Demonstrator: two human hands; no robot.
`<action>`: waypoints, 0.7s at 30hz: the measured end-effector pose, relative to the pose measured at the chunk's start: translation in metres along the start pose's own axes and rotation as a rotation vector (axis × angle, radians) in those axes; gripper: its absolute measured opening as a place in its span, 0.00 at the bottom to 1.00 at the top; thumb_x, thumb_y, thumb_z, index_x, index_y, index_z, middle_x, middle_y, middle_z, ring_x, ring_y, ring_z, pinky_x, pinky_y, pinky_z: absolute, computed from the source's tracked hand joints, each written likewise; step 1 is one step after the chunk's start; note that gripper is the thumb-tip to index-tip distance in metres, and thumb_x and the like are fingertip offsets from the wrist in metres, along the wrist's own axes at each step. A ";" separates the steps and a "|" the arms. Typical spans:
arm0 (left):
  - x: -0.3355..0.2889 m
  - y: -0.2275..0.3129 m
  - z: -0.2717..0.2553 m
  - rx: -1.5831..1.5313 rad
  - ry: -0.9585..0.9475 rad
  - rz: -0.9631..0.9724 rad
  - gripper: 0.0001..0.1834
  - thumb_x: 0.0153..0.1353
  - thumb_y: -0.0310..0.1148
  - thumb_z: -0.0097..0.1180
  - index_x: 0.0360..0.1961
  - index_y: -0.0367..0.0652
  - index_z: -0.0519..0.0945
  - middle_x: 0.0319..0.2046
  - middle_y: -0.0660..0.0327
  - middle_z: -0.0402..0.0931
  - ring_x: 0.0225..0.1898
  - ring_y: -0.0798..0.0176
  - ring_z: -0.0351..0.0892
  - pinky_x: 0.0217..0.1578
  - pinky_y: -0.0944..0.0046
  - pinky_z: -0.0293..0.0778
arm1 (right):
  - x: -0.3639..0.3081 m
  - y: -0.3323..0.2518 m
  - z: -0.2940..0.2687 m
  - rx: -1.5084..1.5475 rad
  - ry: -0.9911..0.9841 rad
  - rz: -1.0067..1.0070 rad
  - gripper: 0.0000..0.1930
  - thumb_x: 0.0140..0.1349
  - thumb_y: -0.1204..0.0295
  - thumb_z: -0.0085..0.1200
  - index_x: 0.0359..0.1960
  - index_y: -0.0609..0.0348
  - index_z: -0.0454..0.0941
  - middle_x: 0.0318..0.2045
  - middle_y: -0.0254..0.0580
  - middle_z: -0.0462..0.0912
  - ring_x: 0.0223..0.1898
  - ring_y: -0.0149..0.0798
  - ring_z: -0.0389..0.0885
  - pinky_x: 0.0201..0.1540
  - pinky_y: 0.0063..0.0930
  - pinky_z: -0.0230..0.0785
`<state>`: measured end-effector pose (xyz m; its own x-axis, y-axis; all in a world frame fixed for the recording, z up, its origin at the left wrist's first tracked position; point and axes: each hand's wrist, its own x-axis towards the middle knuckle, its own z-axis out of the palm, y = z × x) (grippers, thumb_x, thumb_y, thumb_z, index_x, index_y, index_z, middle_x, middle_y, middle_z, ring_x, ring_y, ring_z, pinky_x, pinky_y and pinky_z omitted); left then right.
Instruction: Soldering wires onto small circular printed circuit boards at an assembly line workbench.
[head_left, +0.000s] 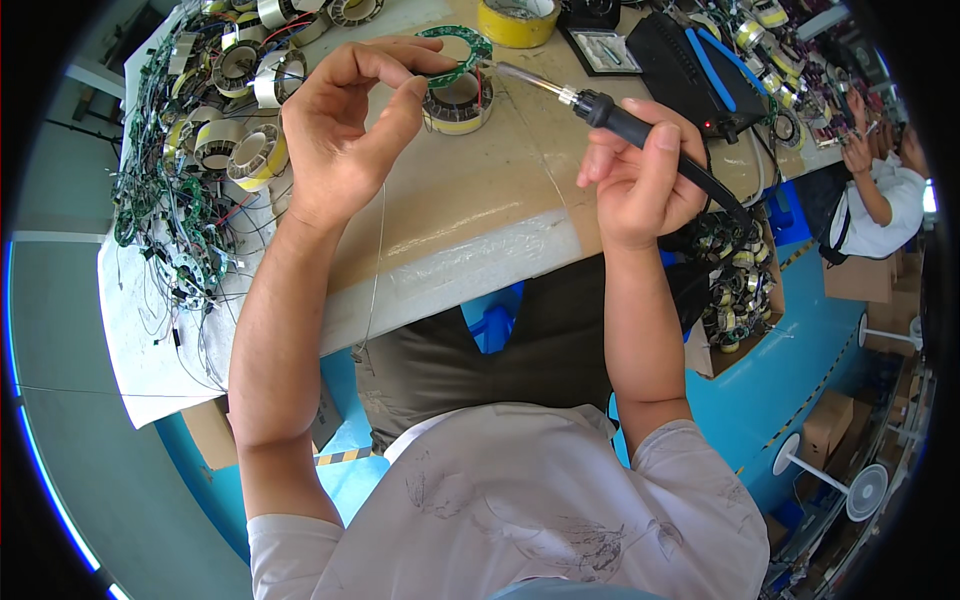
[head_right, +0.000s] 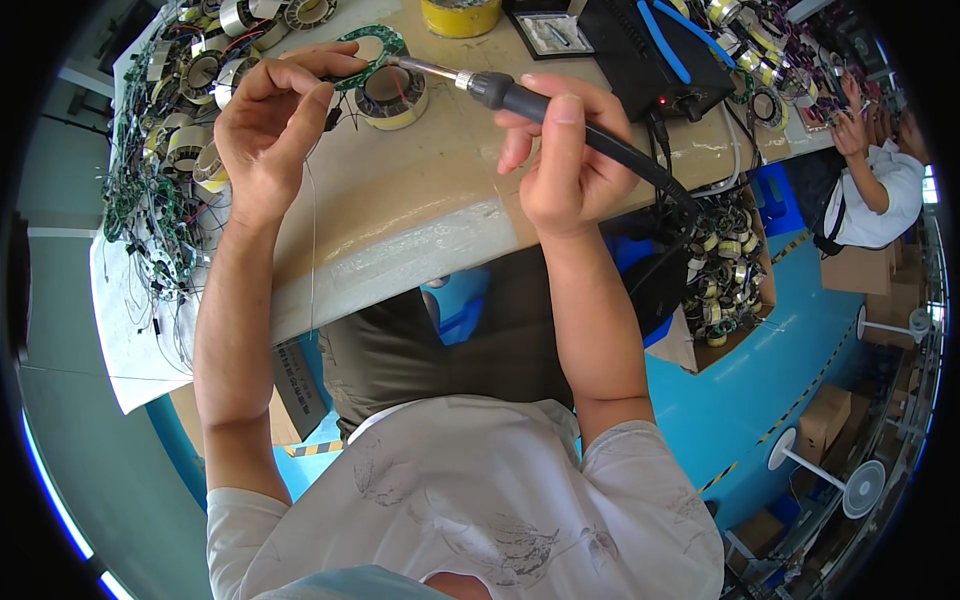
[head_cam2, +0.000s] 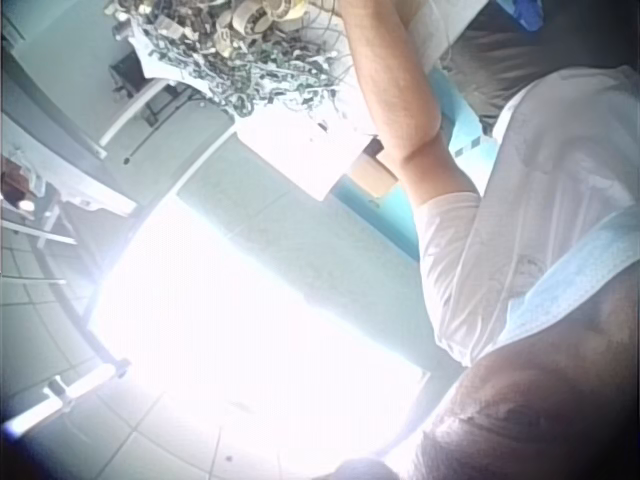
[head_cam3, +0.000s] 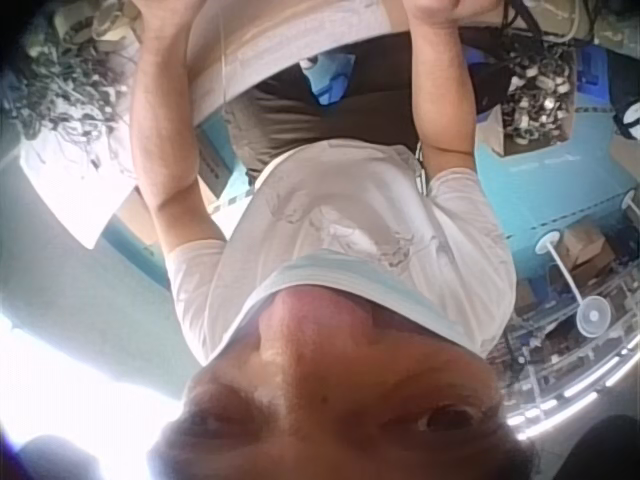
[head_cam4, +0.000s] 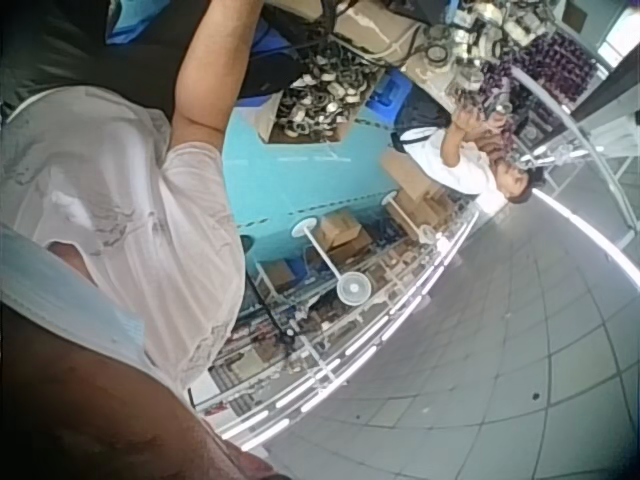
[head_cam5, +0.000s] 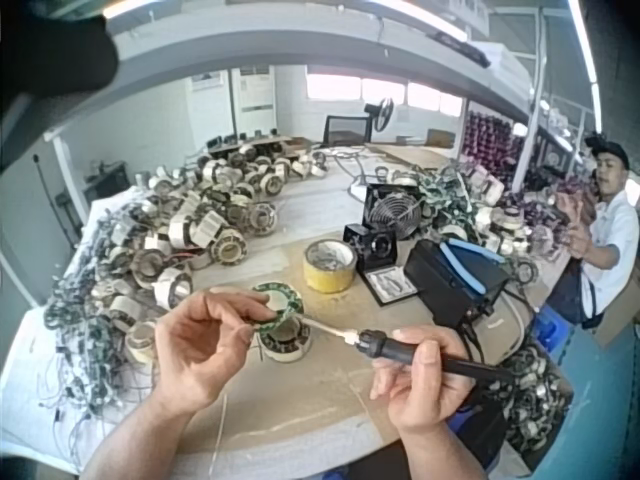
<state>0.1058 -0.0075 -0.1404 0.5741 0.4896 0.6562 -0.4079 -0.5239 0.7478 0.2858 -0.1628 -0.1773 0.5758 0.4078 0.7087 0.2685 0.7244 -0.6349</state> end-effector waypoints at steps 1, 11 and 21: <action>0.000 -0.001 0.000 -0.001 0.000 0.000 0.05 0.58 0.15 0.55 0.33 0.34 0.77 0.43 0.50 0.84 0.53 0.55 0.80 0.60 0.54 0.70 | -0.001 -0.001 0.000 0.047 0.025 -0.002 0.12 0.73 0.70 0.45 0.43 0.71 0.74 0.25 0.53 0.83 0.12 0.30 0.72 0.15 0.21 0.66; 0.000 -0.001 0.000 0.002 -0.012 0.002 0.05 0.57 0.14 0.54 0.32 0.35 0.76 0.43 0.49 0.84 0.54 0.54 0.80 0.60 0.53 0.70 | -0.003 -0.005 -0.002 0.073 0.013 0.020 0.14 0.73 0.68 0.45 0.43 0.70 0.75 0.23 0.52 0.82 0.12 0.28 0.71 0.15 0.20 0.67; 0.000 0.000 -0.003 0.003 -0.032 0.001 0.06 0.55 0.14 0.53 0.31 0.36 0.75 0.44 0.48 0.83 0.55 0.52 0.79 0.61 0.52 0.69 | -0.004 -0.009 0.003 0.013 -0.001 0.101 0.13 0.71 0.67 0.49 0.40 0.68 0.77 0.22 0.50 0.82 0.13 0.26 0.72 0.16 0.19 0.67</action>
<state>0.1037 -0.0061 -0.1403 0.5960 0.4670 0.6532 -0.4060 -0.5265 0.7470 0.2780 -0.1696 -0.1734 0.5985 0.4795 0.6417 0.1995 0.6866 -0.6991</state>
